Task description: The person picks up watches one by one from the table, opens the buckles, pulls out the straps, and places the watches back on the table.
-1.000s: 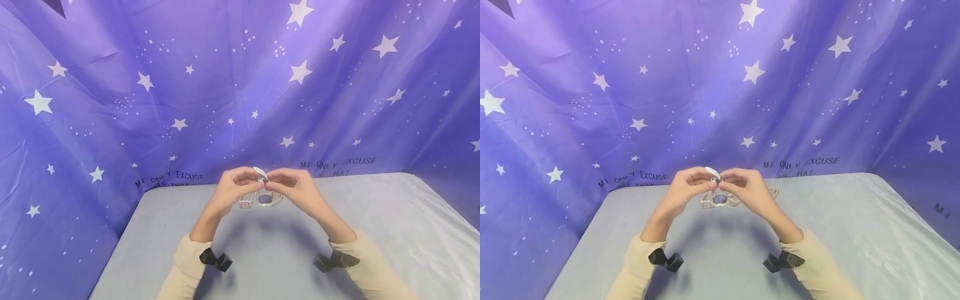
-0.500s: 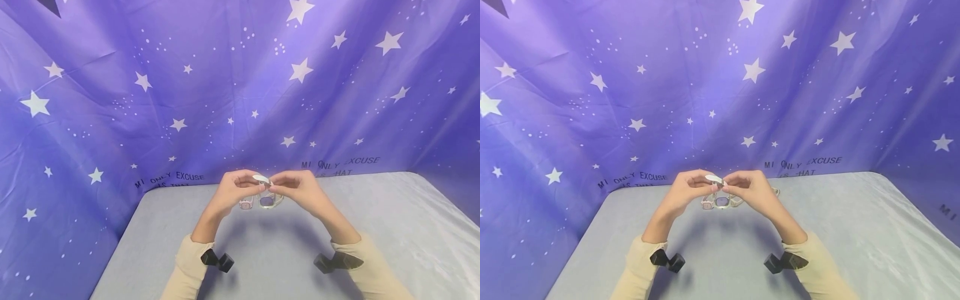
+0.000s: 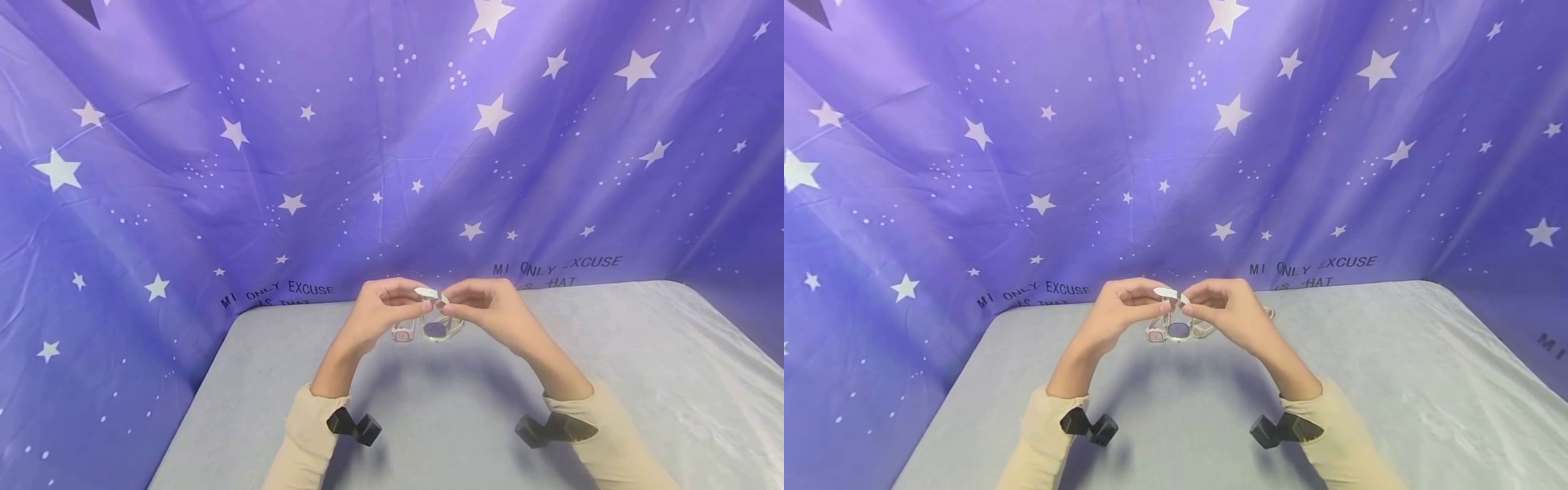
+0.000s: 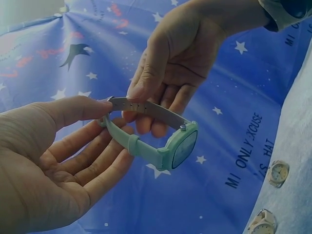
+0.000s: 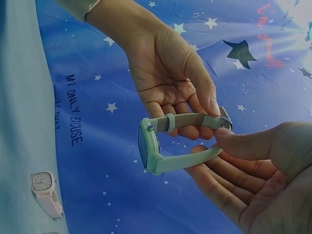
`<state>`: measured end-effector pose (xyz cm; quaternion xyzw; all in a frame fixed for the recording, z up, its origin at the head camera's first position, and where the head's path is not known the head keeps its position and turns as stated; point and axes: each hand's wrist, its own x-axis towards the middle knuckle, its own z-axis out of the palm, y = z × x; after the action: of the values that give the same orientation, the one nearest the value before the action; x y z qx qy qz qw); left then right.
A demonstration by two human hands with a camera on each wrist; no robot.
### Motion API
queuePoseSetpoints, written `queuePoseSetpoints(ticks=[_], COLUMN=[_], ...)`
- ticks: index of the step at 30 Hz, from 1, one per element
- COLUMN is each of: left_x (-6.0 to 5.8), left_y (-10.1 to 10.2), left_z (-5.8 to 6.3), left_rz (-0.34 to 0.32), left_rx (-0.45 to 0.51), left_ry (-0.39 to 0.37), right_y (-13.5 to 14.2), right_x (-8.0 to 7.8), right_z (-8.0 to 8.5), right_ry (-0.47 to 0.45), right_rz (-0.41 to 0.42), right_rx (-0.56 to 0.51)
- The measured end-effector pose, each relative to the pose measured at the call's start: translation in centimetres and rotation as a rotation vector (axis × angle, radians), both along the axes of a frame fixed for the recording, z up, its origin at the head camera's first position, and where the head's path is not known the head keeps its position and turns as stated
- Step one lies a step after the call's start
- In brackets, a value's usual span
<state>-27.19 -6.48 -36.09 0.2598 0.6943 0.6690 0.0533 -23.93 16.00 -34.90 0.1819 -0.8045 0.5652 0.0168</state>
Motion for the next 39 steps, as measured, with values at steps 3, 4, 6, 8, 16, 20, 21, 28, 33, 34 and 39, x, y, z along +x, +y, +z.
queuePoseSetpoints(ticks=[3, 4, 6, 8, 16, 20, 21, 28, 33, 34, 39], left_x=[0.07, 0.08, 0.13, 0.12, 0.08, 0.02, 0.01, -0.12, -0.08, -0.07, -0.05], left_y=[0.05, 0.06, 0.09, 0.11, 0.03, -0.12, -0.15, -0.17, -0.17, -0.17, -0.14], left_z=[0.00, -0.01, 0.00, -0.03, 0.06, 0.07, 0.06, 0.02, 0.09, 0.09, 0.04], left_rz=[0.008, 0.013, 0.017, 0.016, 0.009, 0.009, 0.008, 0.001, 0.003, 0.002, 0.001], left_rx=[-0.009, -0.013, -0.018, -0.023, -0.044, -0.046, -0.046, -0.045, -0.051, -0.052, -0.054], left_ry=[-0.004, -0.007, -0.010, -0.008, 0.012, 0.014, 0.014, 0.024, 0.019, 0.018, 0.013], right_y=[-0.13, -0.19, -0.29, -0.36, -0.38, -0.33, -0.32, -0.25, -0.07, -0.03, 0.05], right_x=[0.09, 0.10, 0.09, 0.07, -0.04, -0.07, -0.07, 0.03, -0.06, -0.09, -0.07], right_z=[-0.03, -0.05, -0.09, -0.12, -0.32, -0.30, -0.28, -0.04, -0.02, -0.05, -0.06], right_ry=[-0.013, -0.016, -0.014, -0.007, 0.011, 0.003, -0.002, -0.012, -0.006, -0.004, 0.003], right_rz=[0.007, 0.011, 0.018, 0.023, 0.046, 0.053, 0.052, 0.057, 0.090, 0.097, 0.110], right_rx=[-0.007, -0.011, -0.014, -0.014, -0.032, -0.030, -0.029, -0.009, -0.006, -0.005, 0.002])
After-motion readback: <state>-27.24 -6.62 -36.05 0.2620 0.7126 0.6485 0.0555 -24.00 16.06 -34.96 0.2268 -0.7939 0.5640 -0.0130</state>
